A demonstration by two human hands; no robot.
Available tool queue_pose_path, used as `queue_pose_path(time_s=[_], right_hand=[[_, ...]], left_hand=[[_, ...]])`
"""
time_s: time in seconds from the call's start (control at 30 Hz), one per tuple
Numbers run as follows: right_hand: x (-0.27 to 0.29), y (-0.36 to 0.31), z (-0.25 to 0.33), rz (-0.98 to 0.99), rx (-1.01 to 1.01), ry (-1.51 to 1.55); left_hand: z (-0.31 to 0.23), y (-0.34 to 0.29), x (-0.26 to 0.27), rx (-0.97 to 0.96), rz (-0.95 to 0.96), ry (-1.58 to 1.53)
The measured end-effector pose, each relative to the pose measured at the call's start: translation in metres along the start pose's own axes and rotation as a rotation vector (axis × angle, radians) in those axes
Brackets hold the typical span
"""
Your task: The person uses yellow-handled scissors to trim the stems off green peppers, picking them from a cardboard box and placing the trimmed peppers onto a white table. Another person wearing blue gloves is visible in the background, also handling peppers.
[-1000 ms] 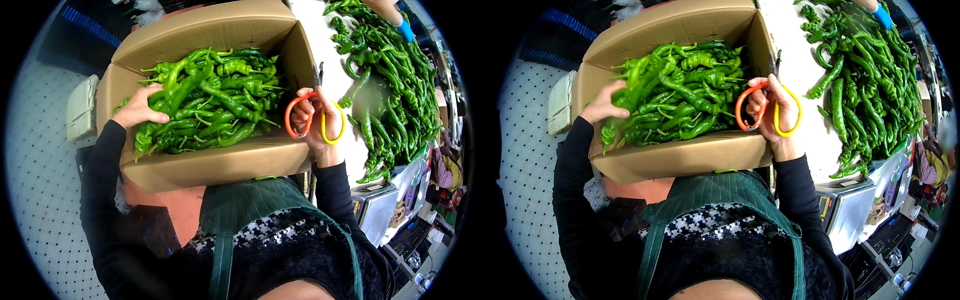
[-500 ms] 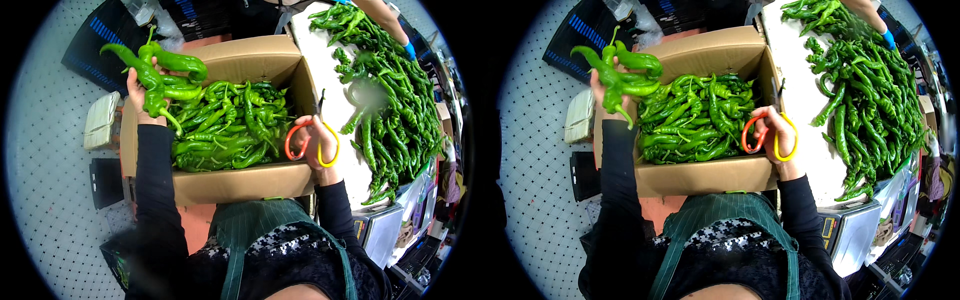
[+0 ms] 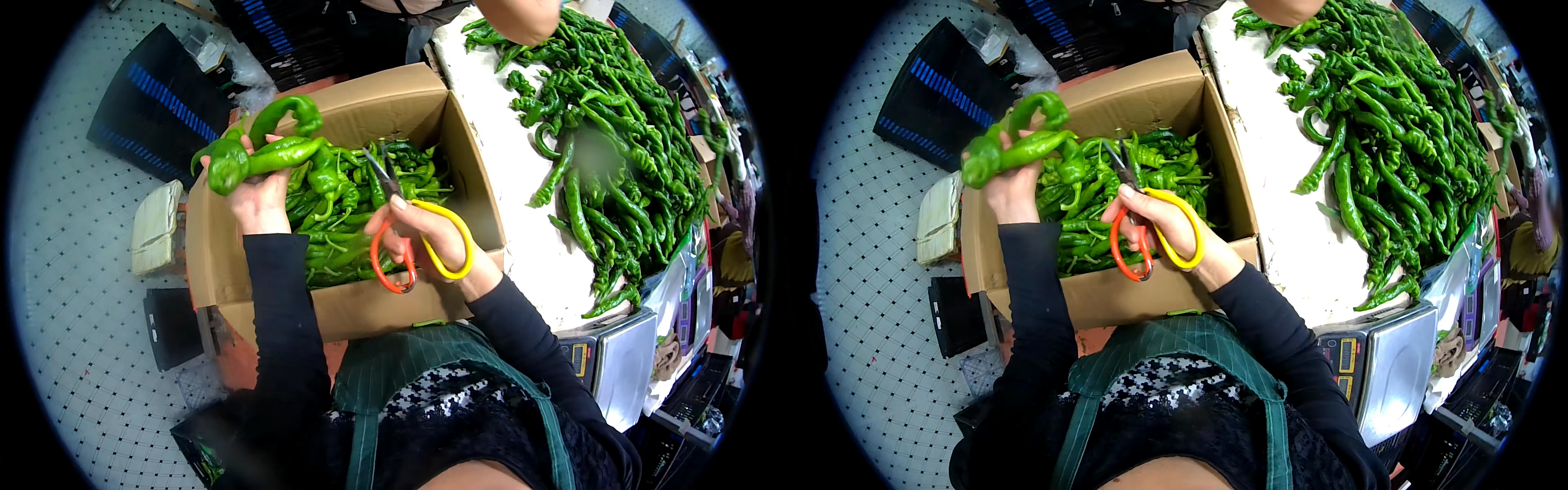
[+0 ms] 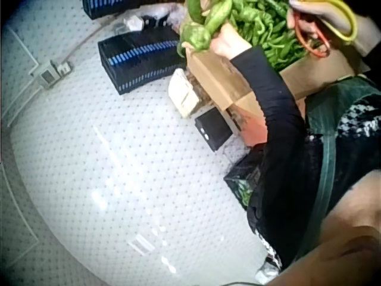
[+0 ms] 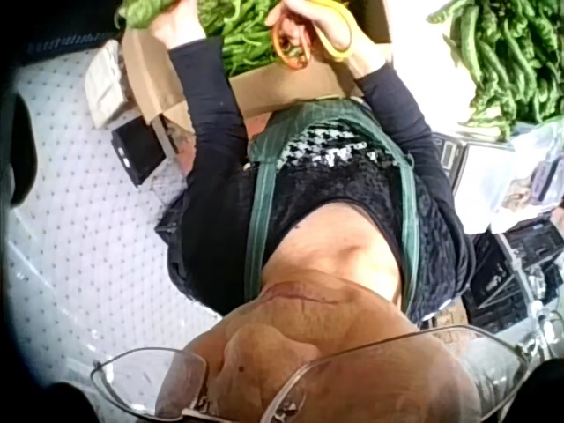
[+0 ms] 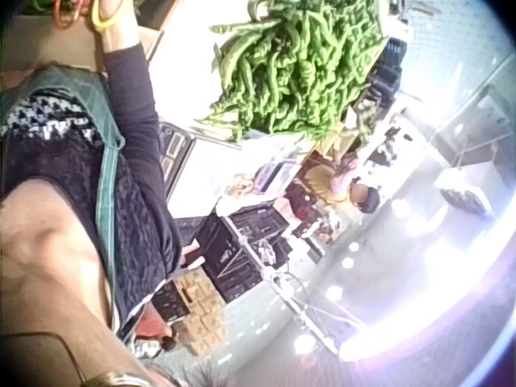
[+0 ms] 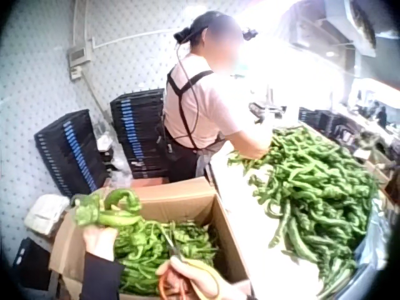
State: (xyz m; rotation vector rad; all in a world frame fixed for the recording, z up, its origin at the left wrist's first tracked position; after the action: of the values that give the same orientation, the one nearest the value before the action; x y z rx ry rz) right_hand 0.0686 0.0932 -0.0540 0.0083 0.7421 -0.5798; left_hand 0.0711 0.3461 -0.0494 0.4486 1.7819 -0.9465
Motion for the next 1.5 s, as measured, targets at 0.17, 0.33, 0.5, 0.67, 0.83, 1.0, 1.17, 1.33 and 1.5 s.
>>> queue_pose_path(time_s=[0.17, 0.33, 0.5, 0.67, 0.83, 1.0, 1.17, 1.33, 1.5], right_hand=[[-0.016, 0.003, -0.007, 0.114, -0.037, 0.280], [-0.008, 0.002, -0.015, 0.132, -0.082, 0.316], [0.003, -0.005, -0.004, 0.097, -0.113, -0.145], [-0.004, -0.011, 0.008, 0.183, -0.045, -0.426], [-0.004, -0.013, 0.017, 0.113, 0.002, -0.566], [-0.012, -0.009, 0.035, 0.015, 0.054, -0.868], [-0.007, -0.010, 0.035, -0.188, 0.151, -0.987], [0.012, -0.029, 0.025, -0.278, 0.099, -0.570], [-0.013, -0.044, 0.004, -0.069, 0.076, -0.628]], left_hand=[[0.006, 0.001, 0.003, 0.127, 0.487, -0.015], [0.011, -0.010, 0.003, 0.121, 0.682, 0.045], [0.020, -0.016, -0.003, 0.232, 0.658, -0.165], [0.035, -0.026, -0.002, 0.626, 0.740, -0.359], [0.045, -0.037, 0.007, 0.891, 0.709, -0.508], [0.053, -0.042, 0.008, 0.860, 0.767, -0.360], [0.056, -0.044, -0.001, 0.784, 0.746, -0.419], [0.042, -0.040, -0.009, 0.464, 0.684, -0.273], [0.010, -0.007, -0.002, 0.157, 0.578, -0.193]])
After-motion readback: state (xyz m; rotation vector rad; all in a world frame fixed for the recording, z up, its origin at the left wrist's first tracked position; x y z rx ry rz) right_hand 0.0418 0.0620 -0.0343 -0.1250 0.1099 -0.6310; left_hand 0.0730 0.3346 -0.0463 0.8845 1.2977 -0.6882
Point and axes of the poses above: each hand's wrist, its own y-axis towards the middle knuckle, its own x-axis out of the back of the hand, z = x × y, the point moved 6 cm from there along y, towards the middle knuckle, and after that the axes turned 1 degree about x, right-handed, at the moved point
